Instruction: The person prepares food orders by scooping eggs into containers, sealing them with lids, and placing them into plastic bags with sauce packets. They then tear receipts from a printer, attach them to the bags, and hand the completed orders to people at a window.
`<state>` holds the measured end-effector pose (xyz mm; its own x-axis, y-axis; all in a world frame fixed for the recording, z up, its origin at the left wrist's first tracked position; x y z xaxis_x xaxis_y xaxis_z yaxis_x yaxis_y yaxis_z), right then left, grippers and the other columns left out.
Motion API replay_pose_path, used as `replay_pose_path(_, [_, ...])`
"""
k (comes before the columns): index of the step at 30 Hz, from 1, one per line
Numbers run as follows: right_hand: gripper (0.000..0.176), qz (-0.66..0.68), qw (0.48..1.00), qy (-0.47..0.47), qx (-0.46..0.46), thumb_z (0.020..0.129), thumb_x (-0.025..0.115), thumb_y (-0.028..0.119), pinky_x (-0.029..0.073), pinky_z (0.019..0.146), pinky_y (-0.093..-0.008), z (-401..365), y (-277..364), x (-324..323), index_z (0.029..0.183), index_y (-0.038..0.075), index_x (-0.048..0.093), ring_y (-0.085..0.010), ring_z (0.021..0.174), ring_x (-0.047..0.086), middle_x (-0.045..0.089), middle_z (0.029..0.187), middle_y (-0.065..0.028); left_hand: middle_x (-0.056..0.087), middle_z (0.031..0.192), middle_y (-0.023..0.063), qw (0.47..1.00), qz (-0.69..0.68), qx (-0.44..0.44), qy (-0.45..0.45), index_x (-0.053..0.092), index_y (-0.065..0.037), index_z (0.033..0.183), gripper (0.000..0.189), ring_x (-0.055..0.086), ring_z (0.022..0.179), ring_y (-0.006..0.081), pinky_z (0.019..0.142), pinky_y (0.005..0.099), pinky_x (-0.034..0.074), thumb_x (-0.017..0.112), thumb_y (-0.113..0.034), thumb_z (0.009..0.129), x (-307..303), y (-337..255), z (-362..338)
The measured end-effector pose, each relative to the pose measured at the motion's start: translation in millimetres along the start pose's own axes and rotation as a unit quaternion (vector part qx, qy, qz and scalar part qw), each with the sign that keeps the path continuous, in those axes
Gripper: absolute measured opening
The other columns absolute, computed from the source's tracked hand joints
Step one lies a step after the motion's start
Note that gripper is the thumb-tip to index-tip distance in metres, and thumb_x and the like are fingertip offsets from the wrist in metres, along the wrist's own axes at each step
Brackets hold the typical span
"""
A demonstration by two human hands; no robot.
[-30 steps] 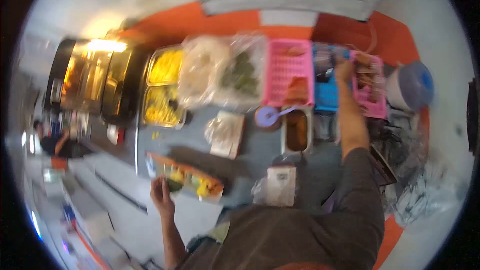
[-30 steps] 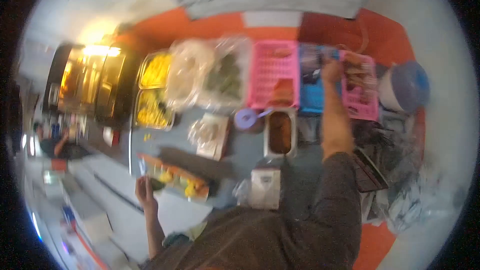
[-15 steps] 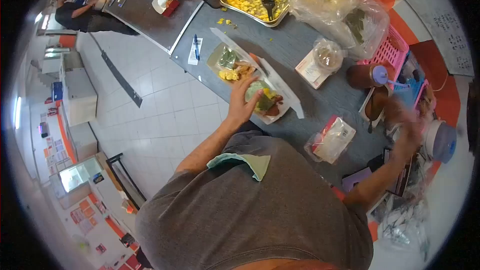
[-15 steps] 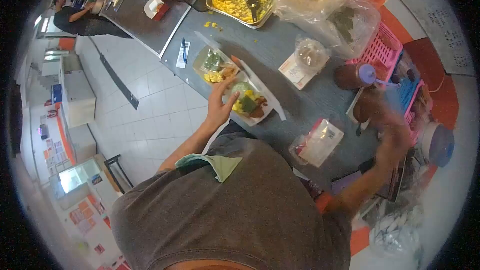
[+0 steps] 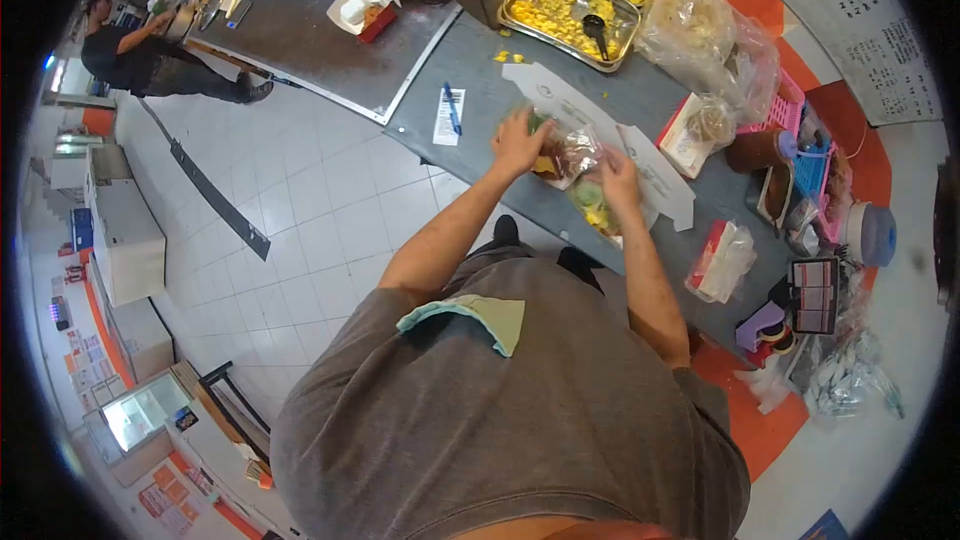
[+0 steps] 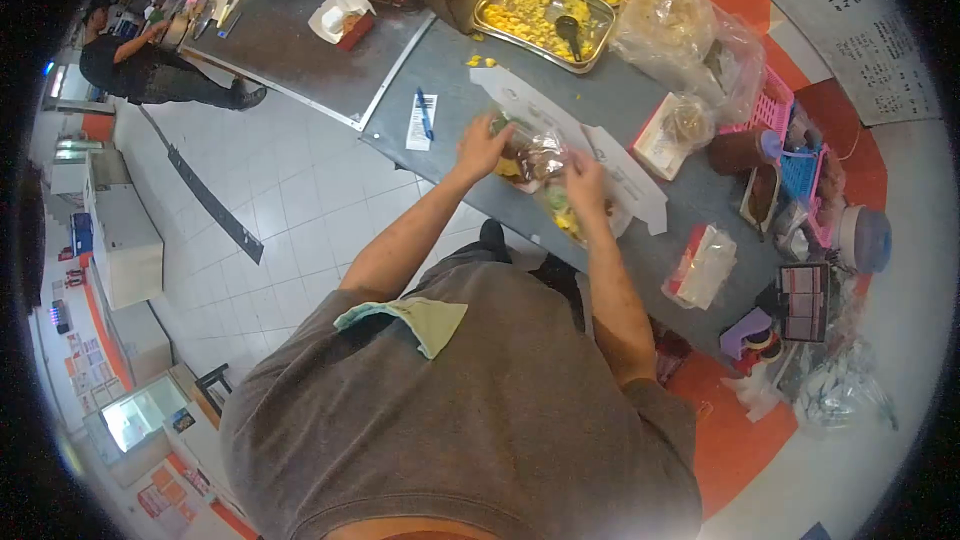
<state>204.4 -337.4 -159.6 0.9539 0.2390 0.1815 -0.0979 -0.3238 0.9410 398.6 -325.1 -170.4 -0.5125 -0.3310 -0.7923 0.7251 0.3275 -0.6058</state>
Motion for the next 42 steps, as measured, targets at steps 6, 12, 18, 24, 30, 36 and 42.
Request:
replay_pose_path(6, [0.021,-0.239,0.952,-0.136,-0.138,0.089,0.056,0.016,0.05,0.066,-0.03,-7.3,-3.5,-19.5,0.098,-0.002,0.063,-0.0195,0.075,0.065,0.066,0.087,-0.015,0.058,0.111,0.0117,0.988,-0.155,0.016,-0.021,0.059,-0.011,0.112,0.036,0.05,0.108,0.0284,0.092,0.0397,0.038,0.065,-0.029,0.082,-41.6,57.0,5.0])
replay_pose_path(12, [0.023,-0.571,0.802,-0.173,-0.035,0.08,0.064,0.023,0.048,0.07,-0.0378,-7.2,11.3,29.9,0.093,0.005,0.067,-0.031,0.078,0.064,0.065,0.086,-0.0171,0.058,0.106,0.0112,0.989,-0.106,0.091,0.042,0.062,-0.011,0.101,0.026,0.051,0.103,0.029,0.091,0.0399,0.038,0.066,-0.025,0.079,-32.1,58.6,-17.1])
replay_pose_path(18, [0.02,-0.485,0.826,-0.146,-0.246,0.087,0.055,0.022,0.047,0.075,-0.0413,3.3,3.9,18.5,0.094,0.003,0.061,-0.0293,0.08,0.06,0.061,0.088,-0.0129,0.06,0.103,0.0125,0.983,-0.138,0.117,0.028,0.064,-0.008,0.097,0.023,0.055,0.101,0.0297,0.087,0.0383,0.042,0.067,-0.023,0.079,-41.3,56.3,-23.0])
replay_pose_path(24, [0.017,-0.265,0.949,-0.157,-0.068,0.092,0.051,0.021,0.046,0.071,-0.0292,-59.0,72.6,-51.8,0.1,0.006,0.052,-0.0131,0.079,0.056,0.059,0.088,-0.0059,0.068,0.091,0.0129,0.916,-0.228,0.079,0.321,0.065,-0.001,0.099,0.027,0.065,0.086,0.0217,0.079,0.0339,0.048,0.062,-0.025,0.085,-45.8,53.7,-50.5])
replay_pose_path(30, [0.025,-0.146,0.967,-0.2,0.057,0.091,0.055,0.027,0.047,0.072,-0.0328,-68.8,42.6,-79.9,0.103,0.005,0.052,-0.0199,0.082,0.058,0.061,0.097,-0.0115,0.061,0.106,0.0254,0.882,-0.211,0.016,0.42,0.055,0.007,0.111,0.053,0.06,0.099,0.0316,0.086,0.0381,0.046,0.065,-0.036,0.08,17.8,42.3,-79.5])
replay_pose_path(36, [0.063,-0.624,0.651,-0.354,-0.248,0.073,0.074,0.021,0.041,0.089,-0.0436,-74.4,85.5,-53.5,0.126,0.007,0.044,-0.0318,0.096,0.056,0.057,0.108,-0.0159,0.057,0.113,0.0272,0.891,-0.161,0.021,0.424,0.047,0.009,0.122,0.063,0.054,0.109,0.034,0.093,0.039,0.041,0.06,-0.035,0.079,60.2,38.7,-60.7])
replay_pose_path(42, [0.067,-0.638,0.768,-0.054,0.034,0.071,0.07,0.019,0.027,0.103,-0.0561,-114.8,24.6,-40.2,0.132,0.028,0.043,-0.0436,0.128,0.027,0.035,0.136,-0.016,0.059,0.112,0.0118,0.822,-0.307,0.021,0.48,0.048,-0.004,0.129,0.054,0.054,0.099,0.0242,0.09,0.0299,0.04,0.051,-0.031,0.082,82.1,27.2,-52.9])
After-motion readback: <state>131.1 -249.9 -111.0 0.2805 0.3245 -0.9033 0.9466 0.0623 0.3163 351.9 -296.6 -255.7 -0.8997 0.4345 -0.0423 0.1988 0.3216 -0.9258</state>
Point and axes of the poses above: each hand's wrist, its own z-axis towards the middle knuckle, its own x-axis out of the palm, y = z × x, the point moved 1 cm from there along z, towards the middle knuckle
